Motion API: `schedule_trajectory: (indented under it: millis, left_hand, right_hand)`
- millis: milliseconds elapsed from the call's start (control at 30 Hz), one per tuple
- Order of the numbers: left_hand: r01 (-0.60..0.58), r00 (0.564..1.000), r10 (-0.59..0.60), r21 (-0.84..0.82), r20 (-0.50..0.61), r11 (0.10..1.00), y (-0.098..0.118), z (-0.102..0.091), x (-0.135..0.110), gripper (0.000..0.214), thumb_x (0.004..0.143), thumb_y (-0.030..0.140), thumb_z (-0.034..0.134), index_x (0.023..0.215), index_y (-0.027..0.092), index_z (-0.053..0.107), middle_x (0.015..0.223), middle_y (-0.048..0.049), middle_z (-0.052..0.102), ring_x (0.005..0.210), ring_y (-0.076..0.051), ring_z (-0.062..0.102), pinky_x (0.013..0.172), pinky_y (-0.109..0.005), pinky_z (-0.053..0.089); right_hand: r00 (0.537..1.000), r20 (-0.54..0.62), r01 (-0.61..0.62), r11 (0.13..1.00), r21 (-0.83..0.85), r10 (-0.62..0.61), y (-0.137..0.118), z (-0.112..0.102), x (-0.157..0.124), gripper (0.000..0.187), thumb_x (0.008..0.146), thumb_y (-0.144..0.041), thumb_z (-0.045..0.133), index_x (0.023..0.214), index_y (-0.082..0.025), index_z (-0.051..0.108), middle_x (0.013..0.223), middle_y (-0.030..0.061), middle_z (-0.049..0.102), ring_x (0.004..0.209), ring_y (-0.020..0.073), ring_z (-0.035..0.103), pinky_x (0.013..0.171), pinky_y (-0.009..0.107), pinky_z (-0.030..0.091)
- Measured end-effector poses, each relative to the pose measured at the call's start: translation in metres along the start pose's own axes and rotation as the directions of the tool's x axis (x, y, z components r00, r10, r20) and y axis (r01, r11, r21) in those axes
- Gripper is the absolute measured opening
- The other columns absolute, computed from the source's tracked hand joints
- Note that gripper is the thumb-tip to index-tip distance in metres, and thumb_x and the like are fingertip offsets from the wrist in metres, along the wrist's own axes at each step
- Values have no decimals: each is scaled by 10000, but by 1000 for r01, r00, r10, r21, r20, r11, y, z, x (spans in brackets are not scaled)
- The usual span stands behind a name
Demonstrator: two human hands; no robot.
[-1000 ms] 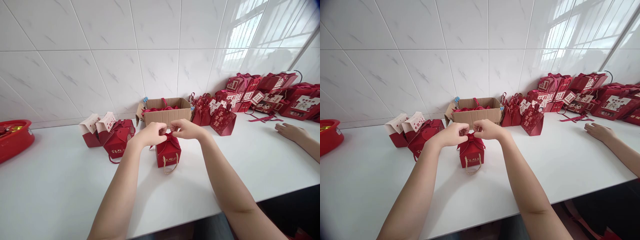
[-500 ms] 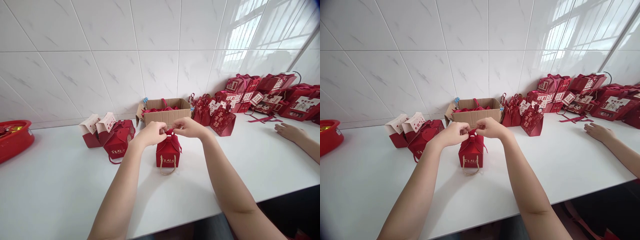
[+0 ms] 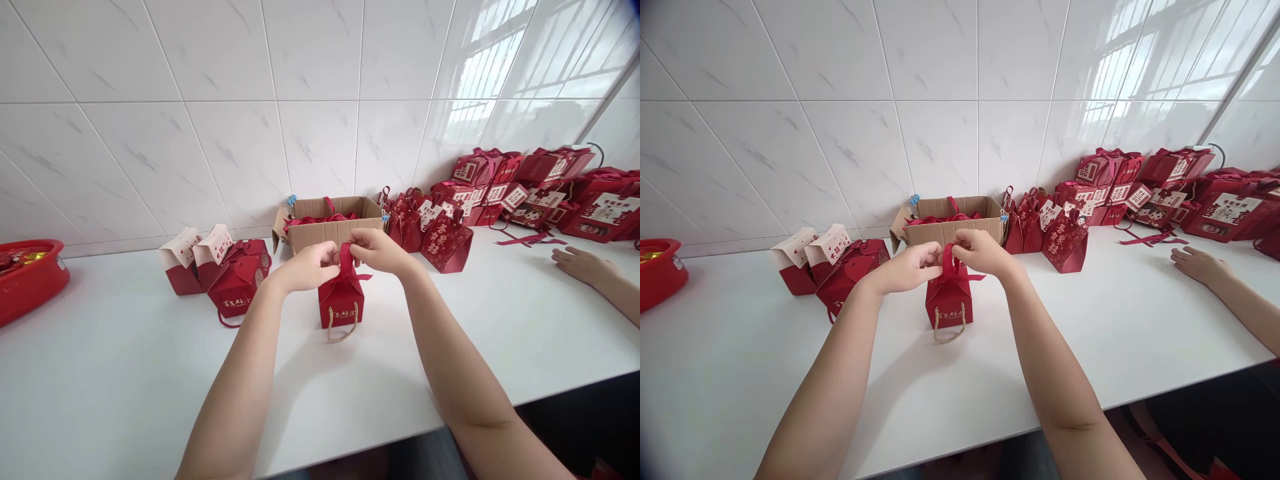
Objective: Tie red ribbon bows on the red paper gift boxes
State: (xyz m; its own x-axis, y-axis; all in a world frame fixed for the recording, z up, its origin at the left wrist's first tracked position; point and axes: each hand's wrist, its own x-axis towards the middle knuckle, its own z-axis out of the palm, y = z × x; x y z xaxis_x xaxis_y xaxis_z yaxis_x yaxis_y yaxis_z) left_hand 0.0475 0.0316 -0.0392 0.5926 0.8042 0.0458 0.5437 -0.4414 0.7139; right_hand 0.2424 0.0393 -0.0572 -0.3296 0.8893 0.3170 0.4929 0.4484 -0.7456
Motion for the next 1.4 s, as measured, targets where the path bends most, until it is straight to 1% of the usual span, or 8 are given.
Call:
schedule_trajectory:
  millis: [133,333,500,667,900,1100,1233,1400]
  left_hand:
    - [-21,998,22,-17,60,1000,-1,-1,-1,179,789,329,579,871,219,465,857,-7,623,766,-168,563,628,-292,410]
    - [-195,979,176,-201,-106,960,2,-6,-4,151,799,293,612,892,211,527,852,-10,587,817,-155,559,719,-303,435]
    - [-293,956,256,-459,-142,839,10,-7,-7,99,791,212,637,849,186,560,811,-2,562,776,-124,552,717,-271,454]
    - [-412,905,237,-591,-352,693,13,-4,-4,115,749,195,697,781,186,587,793,17,559,738,-96,546,710,-232,467]
    - [-524,794,123,-566,-596,636,17,-4,-3,101,694,182,747,786,203,711,815,-5,681,812,-125,631,796,-260,509]
    - [-603,681,138,-442,-719,664,21,0,-4,158,727,192,738,883,219,743,916,-22,735,955,-166,666,929,-321,507]
    - [-623,608,171,-334,-775,707,24,1,-6,190,744,178,725,924,238,743,921,-16,736,940,-156,665,898,-307,521]
    - [-596,604,178,-293,-777,747,24,0,-9,219,731,180,739,944,229,733,740,1,704,736,-126,651,773,-278,534]
  right_hand:
    - [1000,-25,16,1000,-4,-16,1,-2,0,95,760,-211,470,686,-182,523,664,4,564,616,130,514,532,253,365]
    - [983,-168,99,987,124,-77,0,-7,-2,171,788,-211,469,684,-168,598,679,6,570,601,108,498,520,232,373]
    - [966,-256,131,923,363,-36,-6,-10,-3,155,802,-318,594,777,-171,635,685,-6,587,577,87,506,525,213,412]
    - [952,-307,179,828,532,-9,-12,-12,-5,239,786,-401,661,714,-183,595,671,-10,599,573,84,539,517,201,434]
    - [911,-409,263,845,465,-59,-23,-21,-14,374,814,-512,626,665,-169,646,580,10,615,434,60,477,413,194,375]
    - [865,-497,300,870,392,-74,-35,-28,-25,414,840,-540,584,674,-176,690,579,15,619,425,62,476,399,203,380]
    - [810,-577,342,883,322,-103,-39,-30,-30,357,813,-513,634,691,-187,715,521,-17,539,421,60,446,391,208,374]
    - [742,-660,391,874,288,-115,-38,-30,-30,266,731,-454,739,696,-193,701,518,-37,533,413,57,429,364,211,355]
